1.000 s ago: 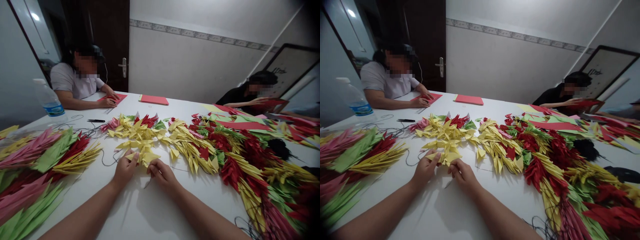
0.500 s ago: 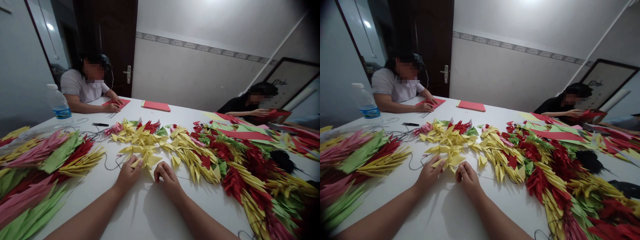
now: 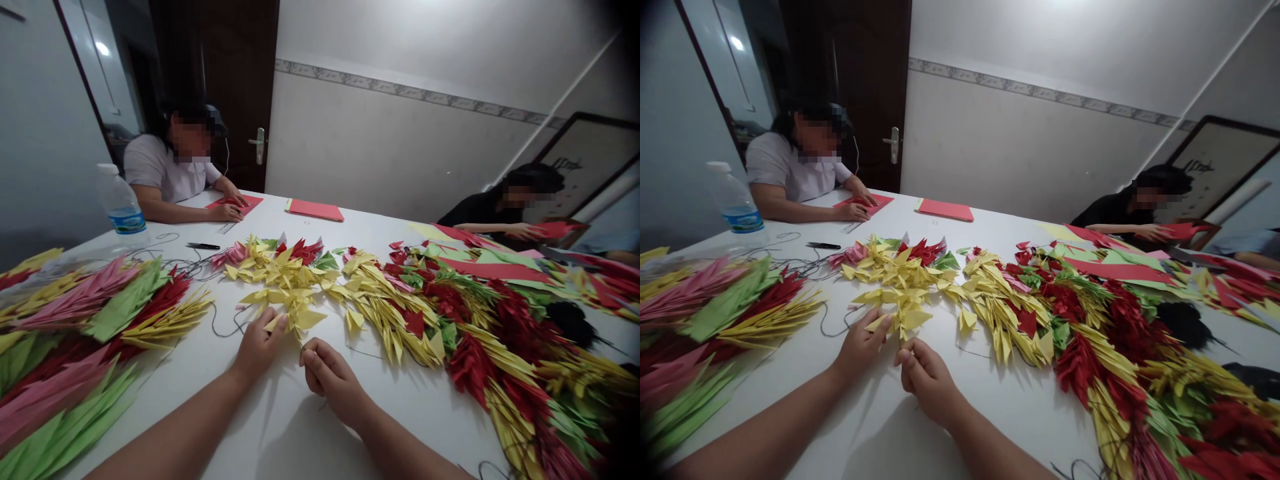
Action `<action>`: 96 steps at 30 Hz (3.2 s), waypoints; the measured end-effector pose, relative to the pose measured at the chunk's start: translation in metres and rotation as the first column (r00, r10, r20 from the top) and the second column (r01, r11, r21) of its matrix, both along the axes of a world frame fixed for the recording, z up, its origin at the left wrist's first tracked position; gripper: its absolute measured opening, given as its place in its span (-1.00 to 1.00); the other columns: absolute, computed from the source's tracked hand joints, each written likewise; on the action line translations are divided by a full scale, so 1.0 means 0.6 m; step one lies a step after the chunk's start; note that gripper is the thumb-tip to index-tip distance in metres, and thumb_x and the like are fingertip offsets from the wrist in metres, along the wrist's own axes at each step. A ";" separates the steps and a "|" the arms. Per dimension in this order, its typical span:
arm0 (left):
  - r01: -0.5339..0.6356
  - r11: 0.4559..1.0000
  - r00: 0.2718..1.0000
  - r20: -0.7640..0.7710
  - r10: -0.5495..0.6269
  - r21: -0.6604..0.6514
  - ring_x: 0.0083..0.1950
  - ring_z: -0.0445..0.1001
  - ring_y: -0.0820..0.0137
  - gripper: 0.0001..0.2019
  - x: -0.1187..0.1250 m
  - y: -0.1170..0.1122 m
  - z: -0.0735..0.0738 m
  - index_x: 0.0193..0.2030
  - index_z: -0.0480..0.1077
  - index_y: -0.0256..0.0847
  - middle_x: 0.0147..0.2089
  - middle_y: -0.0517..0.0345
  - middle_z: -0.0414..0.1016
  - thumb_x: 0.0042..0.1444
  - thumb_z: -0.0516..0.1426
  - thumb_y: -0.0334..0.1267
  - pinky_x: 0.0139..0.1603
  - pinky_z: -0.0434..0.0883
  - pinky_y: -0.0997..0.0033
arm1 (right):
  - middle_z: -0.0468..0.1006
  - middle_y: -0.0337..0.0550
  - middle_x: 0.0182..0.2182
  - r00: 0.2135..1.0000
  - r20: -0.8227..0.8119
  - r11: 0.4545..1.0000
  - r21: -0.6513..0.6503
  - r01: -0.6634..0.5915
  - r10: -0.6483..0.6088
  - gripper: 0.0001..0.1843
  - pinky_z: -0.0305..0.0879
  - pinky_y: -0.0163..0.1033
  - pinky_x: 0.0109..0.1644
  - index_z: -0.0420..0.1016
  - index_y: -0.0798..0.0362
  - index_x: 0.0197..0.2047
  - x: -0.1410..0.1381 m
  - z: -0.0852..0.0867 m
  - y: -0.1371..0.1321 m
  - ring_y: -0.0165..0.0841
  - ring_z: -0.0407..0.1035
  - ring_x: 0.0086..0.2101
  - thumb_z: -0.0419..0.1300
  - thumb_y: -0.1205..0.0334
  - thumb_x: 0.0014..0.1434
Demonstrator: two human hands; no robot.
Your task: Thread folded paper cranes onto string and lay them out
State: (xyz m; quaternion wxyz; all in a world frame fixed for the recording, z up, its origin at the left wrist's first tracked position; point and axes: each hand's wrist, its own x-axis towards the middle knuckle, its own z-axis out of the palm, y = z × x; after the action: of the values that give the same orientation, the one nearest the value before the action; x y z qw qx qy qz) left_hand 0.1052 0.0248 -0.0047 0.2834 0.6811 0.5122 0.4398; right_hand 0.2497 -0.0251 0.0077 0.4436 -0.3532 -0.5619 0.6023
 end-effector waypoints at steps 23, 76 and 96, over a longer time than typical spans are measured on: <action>0.009 0.999 0.999 0.032 -0.007 -0.050 -0.58 0.23 0.49 -0.68 0.002 -0.002 0.006 -0.54 0.13 -0.18 -0.63 0.32 0.19 0.10 -0.08 -0.02 -0.49 0.17 0.50 | 0.22 -0.30 -0.67 0.853 0.075 0.809 0.370 0.456 -0.516 -0.69 -0.03 -0.37 -0.61 0.45 0.09 -0.33 0.017 -0.018 0.003 -0.51 0.03 -0.65 0.05 0.03 0.14; 0.006 0.998 0.999 0.051 -0.003 -0.066 -0.60 0.24 0.50 -0.69 0.003 -0.004 0.007 -0.53 0.15 -0.19 -0.63 0.31 0.19 0.09 -0.06 -0.02 -0.55 0.18 0.53 | 0.19 -0.30 -0.61 0.764 0.046 0.602 0.647 0.468 -0.643 -0.74 0.08 -0.32 -0.47 0.17 0.04 -0.54 0.020 -0.010 0.004 -0.46 0.10 -0.55 0.07 0.25 0.16; 0.311 0.950 0.947 -0.085 -0.309 0.012 -0.43 0.29 0.46 -0.70 -0.001 -0.020 0.021 -0.33 0.26 -0.21 -0.46 0.23 0.29 0.04 -0.01 0.01 -0.39 0.25 0.48 | 0.39 -0.27 -0.60 0.865 -0.098 0.750 0.458 0.478 -0.492 -0.76 0.17 -0.38 -0.48 0.38 0.05 -0.49 0.026 0.024 0.001 -0.50 0.22 -0.56 0.06 0.18 0.18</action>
State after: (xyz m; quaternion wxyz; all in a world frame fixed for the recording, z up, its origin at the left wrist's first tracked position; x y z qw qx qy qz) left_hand 0.1044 0.0127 0.0080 0.3193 0.7741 0.4044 0.3679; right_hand 0.2656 -0.0247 0.0218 0.6479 -0.3779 -0.5853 0.3079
